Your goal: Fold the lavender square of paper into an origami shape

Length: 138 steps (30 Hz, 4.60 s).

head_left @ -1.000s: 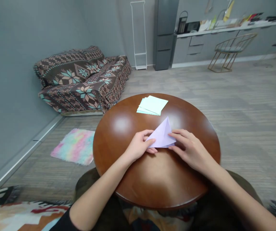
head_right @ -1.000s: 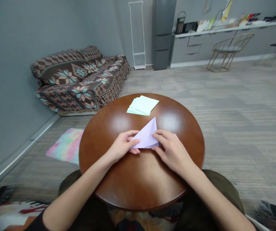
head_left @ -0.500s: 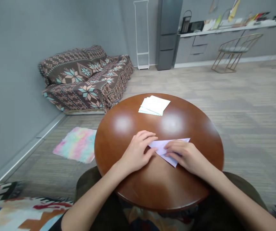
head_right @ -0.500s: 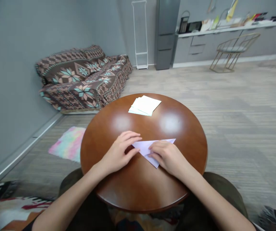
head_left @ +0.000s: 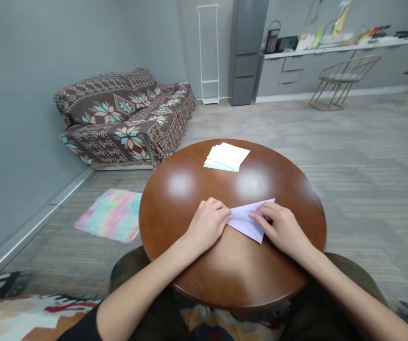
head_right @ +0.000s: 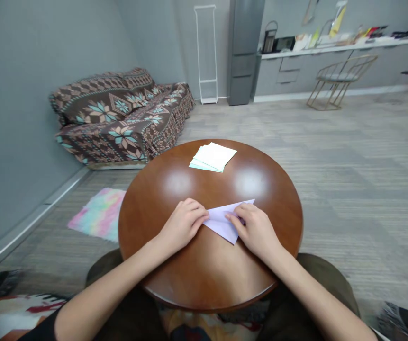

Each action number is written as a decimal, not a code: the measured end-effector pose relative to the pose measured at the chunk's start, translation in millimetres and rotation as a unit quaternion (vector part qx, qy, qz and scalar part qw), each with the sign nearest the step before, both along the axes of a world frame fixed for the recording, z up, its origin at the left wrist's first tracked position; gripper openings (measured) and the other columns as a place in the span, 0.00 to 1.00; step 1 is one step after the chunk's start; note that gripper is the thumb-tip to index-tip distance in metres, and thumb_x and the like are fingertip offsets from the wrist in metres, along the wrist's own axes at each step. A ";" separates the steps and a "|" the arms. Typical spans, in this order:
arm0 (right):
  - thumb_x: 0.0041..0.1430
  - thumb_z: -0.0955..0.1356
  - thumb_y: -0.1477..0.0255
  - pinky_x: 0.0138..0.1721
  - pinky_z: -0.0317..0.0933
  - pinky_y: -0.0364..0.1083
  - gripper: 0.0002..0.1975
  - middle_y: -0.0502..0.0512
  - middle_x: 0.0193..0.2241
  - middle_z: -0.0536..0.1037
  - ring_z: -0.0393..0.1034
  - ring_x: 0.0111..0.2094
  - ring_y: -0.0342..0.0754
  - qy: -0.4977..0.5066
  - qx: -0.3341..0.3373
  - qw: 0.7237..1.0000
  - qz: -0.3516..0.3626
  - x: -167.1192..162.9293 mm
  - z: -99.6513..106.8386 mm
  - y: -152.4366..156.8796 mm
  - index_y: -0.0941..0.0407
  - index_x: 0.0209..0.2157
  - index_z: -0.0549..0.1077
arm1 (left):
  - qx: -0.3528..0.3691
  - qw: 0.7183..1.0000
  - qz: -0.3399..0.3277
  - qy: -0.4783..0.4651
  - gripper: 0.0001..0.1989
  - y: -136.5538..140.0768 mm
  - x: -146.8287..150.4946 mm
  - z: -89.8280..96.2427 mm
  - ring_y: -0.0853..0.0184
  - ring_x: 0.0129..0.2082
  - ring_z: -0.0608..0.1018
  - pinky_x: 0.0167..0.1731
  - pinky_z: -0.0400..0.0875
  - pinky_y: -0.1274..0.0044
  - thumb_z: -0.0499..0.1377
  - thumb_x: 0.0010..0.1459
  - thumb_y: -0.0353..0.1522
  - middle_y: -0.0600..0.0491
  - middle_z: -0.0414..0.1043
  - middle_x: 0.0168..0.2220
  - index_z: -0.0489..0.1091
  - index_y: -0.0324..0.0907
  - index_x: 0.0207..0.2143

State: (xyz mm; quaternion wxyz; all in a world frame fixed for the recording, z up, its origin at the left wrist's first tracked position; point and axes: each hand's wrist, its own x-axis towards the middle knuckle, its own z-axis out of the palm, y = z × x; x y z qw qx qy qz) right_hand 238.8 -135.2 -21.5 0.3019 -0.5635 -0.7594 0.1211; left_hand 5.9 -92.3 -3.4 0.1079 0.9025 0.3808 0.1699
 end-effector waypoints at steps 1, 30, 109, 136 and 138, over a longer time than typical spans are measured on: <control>0.69 0.65 0.66 0.32 0.58 0.47 0.19 0.56 0.27 0.77 0.70 0.29 0.50 -0.027 -0.026 0.999 -0.010 -0.5 4.6 4.0 0.56 0.23 0.72 | 0.001 1.000 0.010 0.007 0.12 1.9 1.4 0.1 0.61 0.44 0.74 0.43 0.67 0.69 0.53 0.70 0.34 0.50 0.77 0.39 0.76 0.41 0.39; 0.63 0.63 0.69 0.26 0.52 0.45 0.14 0.56 0.23 0.78 0.74 0.27 0.52 -0.126 -0.183 0.973 -0.062 -13.4 30.3 17.9 0.54 0.23 0.68 | 0.000 0.994 0.079 0.070 0.35 -19.0 42.0 -8.2 0.47 0.71 0.55 0.66 0.52 0.53 0.48 0.68 0.45 0.32 0.46 0.72 0.53 0.30 0.68; 0.58 0.72 0.63 0.64 0.49 0.66 0.13 0.62 0.57 0.72 0.62 0.62 0.61 -0.016 -0.009 0.999 -0.047 -20.2 -14.4 -21.7 0.52 0.41 0.69 | -0.046 0.994 -0.012 0.102 0.38 -37.4 20.0 -3.5 0.58 0.73 0.52 0.71 0.44 0.60 0.50 0.67 0.45 0.43 0.45 0.73 0.46 0.35 0.72; 0.54 0.73 0.65 0.66 0.43 0.71 0.19 0.67 0.63 0.66 0.54 0.68 0.62 -0.015 -0.049 0.999 0.003 -11.2 -10.6 -33.6 0.53 0.46 0.68 | 0.030 0.989 -0.006 0.144 0.30 -39.1 21.0 -10.8 0.61 0.73 0.53 0.70 0.46 0.62 0.41 0.72 0.40 0.48 0.43 0.74 0.47 0.38 0.72; 0.54 0.74 0.65 0.66 0.43 0.71 0.20 0.68 0.64 0.65 0.54 0.68 0.63 -0.016 -0.051 0.999 0.006 -10.9 -10.5 -33.7 0.53 0.46 0.68 | 0.029 0.989 -0.009 0.148 0.30 -38.5 21.0 -9.7 0.59 0.73 0.53 0.70 0.47 0.61 0.41 0.72 0.40 0.47 0.43 0.74 0.47 0.39 0.72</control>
